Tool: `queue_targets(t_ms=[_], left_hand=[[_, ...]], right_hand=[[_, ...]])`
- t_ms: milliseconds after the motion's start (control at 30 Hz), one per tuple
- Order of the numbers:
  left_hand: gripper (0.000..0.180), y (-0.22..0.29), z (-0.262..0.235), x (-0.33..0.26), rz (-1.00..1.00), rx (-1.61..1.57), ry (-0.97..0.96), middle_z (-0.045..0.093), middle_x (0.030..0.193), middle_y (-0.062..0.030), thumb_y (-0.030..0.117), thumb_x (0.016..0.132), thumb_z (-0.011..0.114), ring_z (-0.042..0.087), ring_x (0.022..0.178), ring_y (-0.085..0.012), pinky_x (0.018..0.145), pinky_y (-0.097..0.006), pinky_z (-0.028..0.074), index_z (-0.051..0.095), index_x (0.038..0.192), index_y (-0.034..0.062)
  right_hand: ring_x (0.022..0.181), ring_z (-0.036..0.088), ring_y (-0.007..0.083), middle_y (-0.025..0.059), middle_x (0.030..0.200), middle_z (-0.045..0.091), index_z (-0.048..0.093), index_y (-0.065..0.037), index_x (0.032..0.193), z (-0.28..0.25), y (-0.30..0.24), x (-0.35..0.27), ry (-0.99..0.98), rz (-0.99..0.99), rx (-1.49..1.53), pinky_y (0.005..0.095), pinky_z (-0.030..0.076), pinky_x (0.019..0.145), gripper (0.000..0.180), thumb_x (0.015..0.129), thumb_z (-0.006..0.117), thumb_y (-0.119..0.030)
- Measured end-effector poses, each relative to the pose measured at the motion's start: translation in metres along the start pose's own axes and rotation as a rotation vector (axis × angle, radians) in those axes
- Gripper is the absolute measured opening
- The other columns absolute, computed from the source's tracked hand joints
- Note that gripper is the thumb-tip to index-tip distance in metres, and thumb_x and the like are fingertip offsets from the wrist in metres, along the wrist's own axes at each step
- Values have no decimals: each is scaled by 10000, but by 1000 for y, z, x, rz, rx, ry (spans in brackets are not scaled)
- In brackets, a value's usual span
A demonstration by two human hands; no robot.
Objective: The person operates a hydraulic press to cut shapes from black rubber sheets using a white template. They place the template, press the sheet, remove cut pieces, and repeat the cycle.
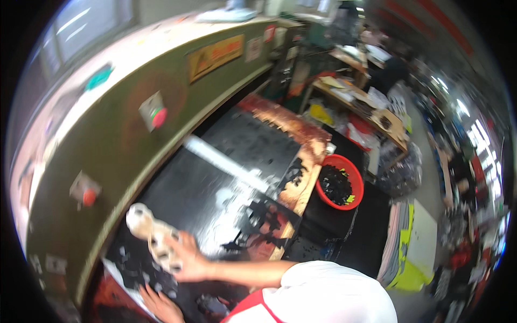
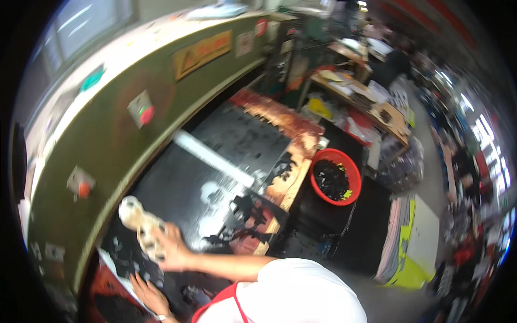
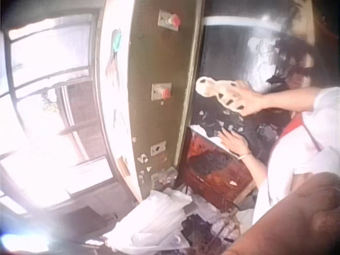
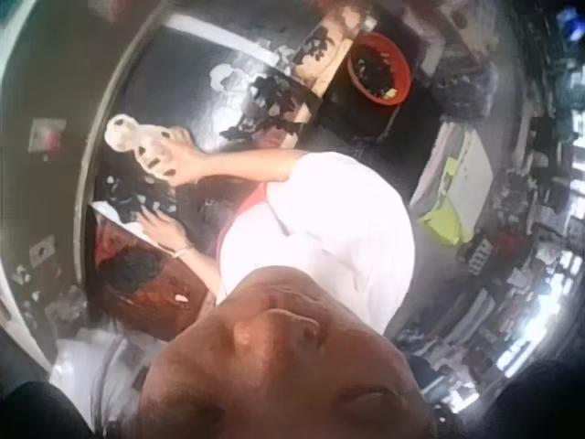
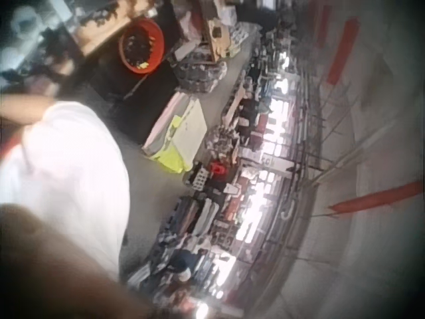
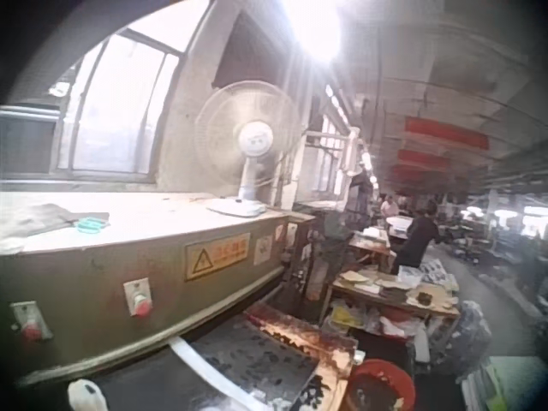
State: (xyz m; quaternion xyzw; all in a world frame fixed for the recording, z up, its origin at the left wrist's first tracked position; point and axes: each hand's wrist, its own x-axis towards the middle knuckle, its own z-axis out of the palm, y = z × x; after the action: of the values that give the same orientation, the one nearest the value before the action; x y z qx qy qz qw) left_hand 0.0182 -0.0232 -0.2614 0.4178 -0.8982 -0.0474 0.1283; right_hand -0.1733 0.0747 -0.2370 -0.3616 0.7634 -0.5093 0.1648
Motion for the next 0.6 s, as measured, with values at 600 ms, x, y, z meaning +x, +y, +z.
queue_targets(t_ms=[600], left_hand=[[457,-9,2,-13,-22,-53,89,379,1446,-180,131,914,514,325,1365,-350,1141,-481,220,445,1363,74]], right_hand=[[1356,144,494,246,1484,247,390,-61,1417,-264,107,-83,555,266,2161,559,229,1144,777,750,688,-328]])
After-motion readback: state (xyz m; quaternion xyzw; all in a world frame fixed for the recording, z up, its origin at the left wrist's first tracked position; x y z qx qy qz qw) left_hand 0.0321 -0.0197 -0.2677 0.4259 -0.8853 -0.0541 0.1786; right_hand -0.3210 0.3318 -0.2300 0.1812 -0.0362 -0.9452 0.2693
